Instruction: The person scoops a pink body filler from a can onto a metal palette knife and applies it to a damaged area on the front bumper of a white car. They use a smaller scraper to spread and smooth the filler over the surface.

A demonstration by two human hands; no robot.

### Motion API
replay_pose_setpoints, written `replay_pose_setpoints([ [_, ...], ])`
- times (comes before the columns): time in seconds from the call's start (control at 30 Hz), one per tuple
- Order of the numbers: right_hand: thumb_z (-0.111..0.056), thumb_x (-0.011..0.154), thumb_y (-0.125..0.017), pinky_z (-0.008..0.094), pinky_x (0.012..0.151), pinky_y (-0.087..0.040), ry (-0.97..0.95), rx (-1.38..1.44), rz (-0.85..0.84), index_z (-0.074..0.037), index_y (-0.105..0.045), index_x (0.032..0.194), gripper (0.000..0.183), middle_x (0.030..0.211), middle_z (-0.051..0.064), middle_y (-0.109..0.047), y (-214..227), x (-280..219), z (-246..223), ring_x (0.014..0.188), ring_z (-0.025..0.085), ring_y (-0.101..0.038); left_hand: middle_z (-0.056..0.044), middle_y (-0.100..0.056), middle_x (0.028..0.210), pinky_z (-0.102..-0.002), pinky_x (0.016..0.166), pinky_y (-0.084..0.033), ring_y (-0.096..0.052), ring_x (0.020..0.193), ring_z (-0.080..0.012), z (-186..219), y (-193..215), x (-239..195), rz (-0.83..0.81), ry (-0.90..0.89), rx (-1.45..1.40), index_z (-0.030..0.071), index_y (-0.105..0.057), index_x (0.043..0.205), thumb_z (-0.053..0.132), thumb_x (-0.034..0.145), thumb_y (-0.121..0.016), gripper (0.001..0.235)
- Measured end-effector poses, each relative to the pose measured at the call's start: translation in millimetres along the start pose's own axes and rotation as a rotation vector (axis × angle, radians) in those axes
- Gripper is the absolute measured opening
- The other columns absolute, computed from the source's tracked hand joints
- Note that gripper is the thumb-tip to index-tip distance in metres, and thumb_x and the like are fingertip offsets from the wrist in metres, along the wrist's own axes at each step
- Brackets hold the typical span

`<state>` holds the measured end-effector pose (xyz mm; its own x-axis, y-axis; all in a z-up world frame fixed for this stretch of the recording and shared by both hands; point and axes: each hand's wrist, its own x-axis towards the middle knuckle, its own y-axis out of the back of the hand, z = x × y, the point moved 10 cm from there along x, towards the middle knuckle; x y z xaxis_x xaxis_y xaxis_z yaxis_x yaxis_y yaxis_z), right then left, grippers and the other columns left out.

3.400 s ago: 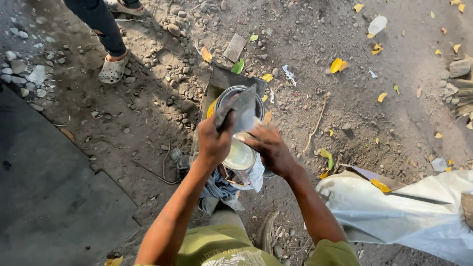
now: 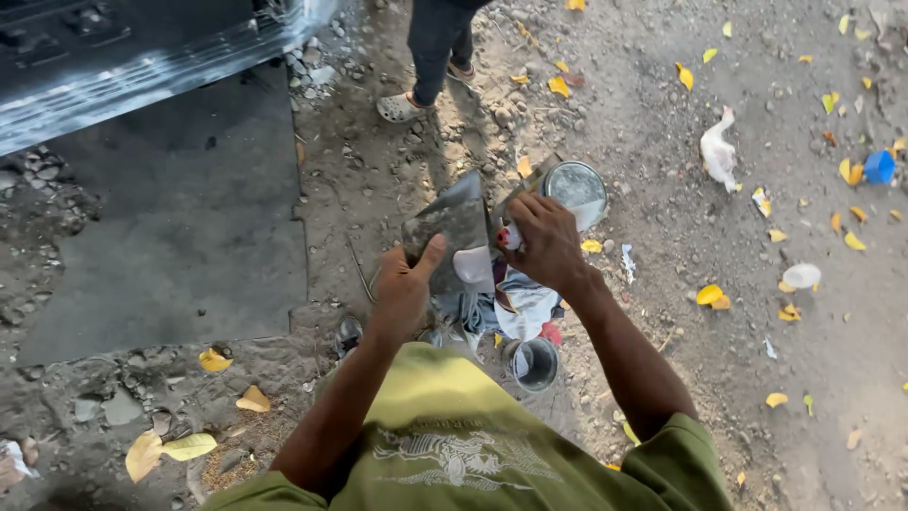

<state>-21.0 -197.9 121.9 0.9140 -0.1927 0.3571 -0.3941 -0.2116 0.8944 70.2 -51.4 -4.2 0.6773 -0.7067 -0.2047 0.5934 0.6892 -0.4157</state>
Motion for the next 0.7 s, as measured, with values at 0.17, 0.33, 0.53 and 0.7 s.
replay_pose_setpoints([
  [0.17,-0.018,0.063,-0.086,0.047,0.071,-0.053,0.035,-0.099,-0.131,-0.007,-0.055,0.089,0.042,0.085,0.009,-0.063,-5,24,-23,0.082,0.034,-0.065,0.012,-0.047,0.07,-0.026,0.053,-0.03,-0.037,0.062,-0.0023,10,13,-6,0.028,-0.058,0.125,0.01,-0.062,0.078,0.035,0.105,-0.066,0.037],
  [0.33,-0.017,0.06,-0.084,0.046,0.067,-0.053,0.08,-0.127,-0.169,-0.009,-0.056,0.086,0.039,0.078,0.007,-0.063,-12,32,-33,0.077,0.032,-0.067,0.013,-0.041,0.065,-0.027,0.049,-0.026,-0.033,0.058,-0.002,34,15,-13,0.019,-0.063,0.112,0.011,-0.061,0.076,0.036,0.103,-0.064,0.038],
  [0.53,-0.014,0.061,-0.082,0.047,0.064,-0.053,0.082,-0.139,-0.234,-0.008,-0.057,0.085,0.035,0.074,0.008,-0.063,-17,38,-43,0.073,0.033,-0.067,0.013,-0.045,0.066,-0.026,0.05,-0.028,-0.035,0.059,-0.0016,42,19,-16,-0.023,-0.085,0.116,0.007,-0.067,0.085,0.036,0.104,-0.063,0.035],
  [0.7,-0.013,0.066,-0.082,0.047,0.059,-0.055,0.064,-0.106,-0.28,-0.008,-0.064,0.086,0.028,0.075,0.007,-0.066,-25,38,-46,0.07,0.032,-0.068,0.012,-0.048,0.066,-0.027,0.051,-0.032,-0.038,0.06,-0.0024,54,22,-19,-0.025,-0.115,0.181,0.004,-0.068,0.091,0.036,0.103,-0.063,0.035],
])
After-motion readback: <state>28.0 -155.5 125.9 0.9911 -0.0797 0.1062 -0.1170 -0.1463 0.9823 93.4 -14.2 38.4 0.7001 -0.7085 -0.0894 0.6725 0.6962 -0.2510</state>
